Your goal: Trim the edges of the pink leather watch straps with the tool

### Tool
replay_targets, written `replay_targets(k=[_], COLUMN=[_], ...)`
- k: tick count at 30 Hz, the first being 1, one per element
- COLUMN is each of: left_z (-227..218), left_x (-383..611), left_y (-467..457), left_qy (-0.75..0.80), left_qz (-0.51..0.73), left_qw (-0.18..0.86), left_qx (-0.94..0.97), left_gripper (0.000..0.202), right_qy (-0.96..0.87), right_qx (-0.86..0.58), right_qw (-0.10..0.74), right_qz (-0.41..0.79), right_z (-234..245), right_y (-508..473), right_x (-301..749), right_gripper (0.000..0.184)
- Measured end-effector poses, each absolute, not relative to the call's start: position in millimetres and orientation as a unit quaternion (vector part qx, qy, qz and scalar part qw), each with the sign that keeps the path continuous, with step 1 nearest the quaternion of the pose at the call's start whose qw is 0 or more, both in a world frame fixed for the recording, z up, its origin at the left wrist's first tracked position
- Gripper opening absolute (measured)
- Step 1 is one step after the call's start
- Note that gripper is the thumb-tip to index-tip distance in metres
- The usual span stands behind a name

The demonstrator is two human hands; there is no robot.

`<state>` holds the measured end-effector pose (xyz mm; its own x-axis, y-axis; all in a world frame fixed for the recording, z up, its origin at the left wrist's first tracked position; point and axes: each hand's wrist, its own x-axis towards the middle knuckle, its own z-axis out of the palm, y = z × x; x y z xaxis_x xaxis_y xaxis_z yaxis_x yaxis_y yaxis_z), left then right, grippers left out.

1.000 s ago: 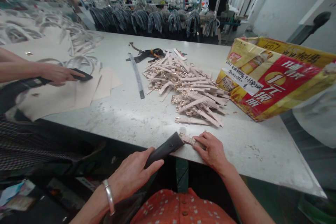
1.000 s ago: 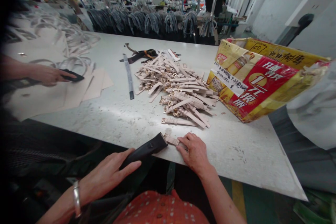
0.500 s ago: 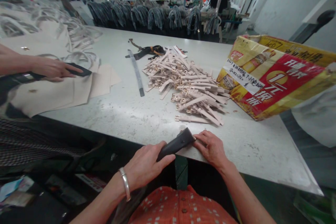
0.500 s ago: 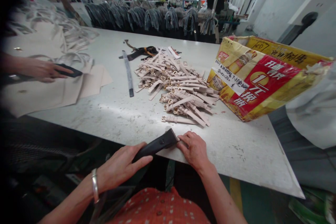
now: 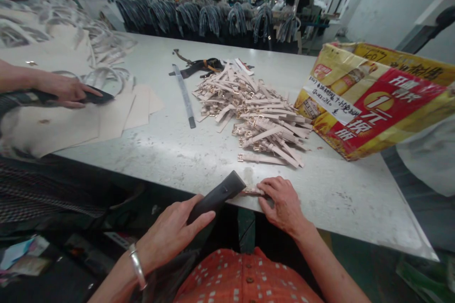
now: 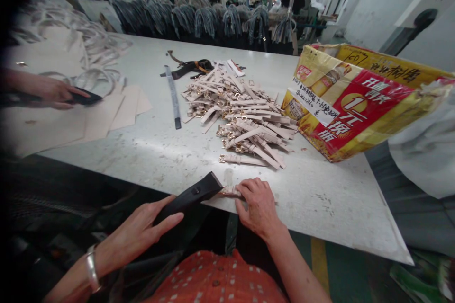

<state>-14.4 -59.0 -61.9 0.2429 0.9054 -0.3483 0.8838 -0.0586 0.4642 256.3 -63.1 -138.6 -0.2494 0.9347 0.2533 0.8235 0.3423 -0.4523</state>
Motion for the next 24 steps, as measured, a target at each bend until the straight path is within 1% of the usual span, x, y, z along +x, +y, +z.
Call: replay_targets(k=[8, 13, 21, 24], left_z=[-57, -53, -52, -48], left_x=[-8, 5, 14, 11], left_y=[-62, -56, -52, -47], left_qy=[0.561, 0.551, 0.543, 0.532], left_qz=[-0.042, -0.078, -0.087, -0.099], left_qw=[0.302, 0.283, 0.261, 0.265], left_qx=[0.77, 0.781, 0.793, 0.798], left_gripper=[0.048, 0.048, 0.05, 0.049], right_qy=[-0.762, -0.746, -0.741, -0.736], right_qx=[-0.55, -0.548, -0.548, -0.551], right_qw=[0.3, 0.332, 0.33, 0.335], right_qz=[0.163, 0.184, 0.204, 0.203], right_z=[-150, -152, -147, -146], right_y=[-66, -62, -59, -59], right_x=[259, 259, 261, 262], right_gripper=[0.022, 0.02, 0.015, 0.02])
